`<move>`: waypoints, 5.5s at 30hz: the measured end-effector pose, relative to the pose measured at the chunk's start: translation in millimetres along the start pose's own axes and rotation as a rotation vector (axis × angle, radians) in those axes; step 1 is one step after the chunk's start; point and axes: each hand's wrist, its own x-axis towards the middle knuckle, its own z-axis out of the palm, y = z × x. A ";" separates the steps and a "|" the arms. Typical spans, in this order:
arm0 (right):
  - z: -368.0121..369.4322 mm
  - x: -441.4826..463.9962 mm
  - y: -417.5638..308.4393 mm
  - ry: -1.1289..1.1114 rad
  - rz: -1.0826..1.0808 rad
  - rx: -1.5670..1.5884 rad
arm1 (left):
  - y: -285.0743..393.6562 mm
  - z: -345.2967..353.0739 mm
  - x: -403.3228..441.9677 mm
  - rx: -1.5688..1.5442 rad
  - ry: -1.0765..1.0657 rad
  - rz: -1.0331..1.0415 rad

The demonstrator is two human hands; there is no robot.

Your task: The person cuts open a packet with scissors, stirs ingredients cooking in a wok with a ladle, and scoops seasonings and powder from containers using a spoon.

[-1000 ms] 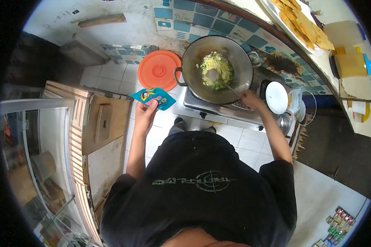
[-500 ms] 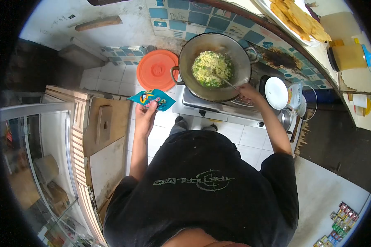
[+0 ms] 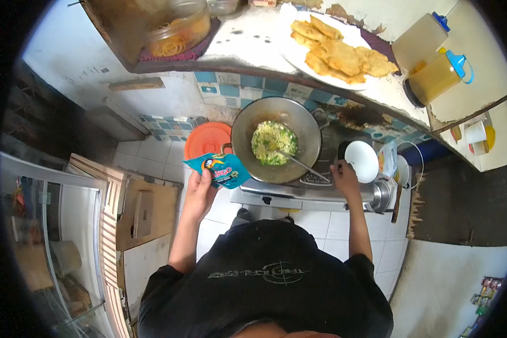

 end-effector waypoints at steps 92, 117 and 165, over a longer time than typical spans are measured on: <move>85.2 53.6 58.7 -0.390 -0.388 -0.295 | -197.1 -7.9 -237.8 0.270 1.214 0.097; -42.0 -559.1 -126.2 -1.797 -1.912 0.252 | -383.9 344.5 -695.2 0.011 2.395 0.655; 115.9 -926.1 -454.0 -1.569 -0.971 0.344 | -136.7 -396.1 -1363.3 0.100 2.539 0.618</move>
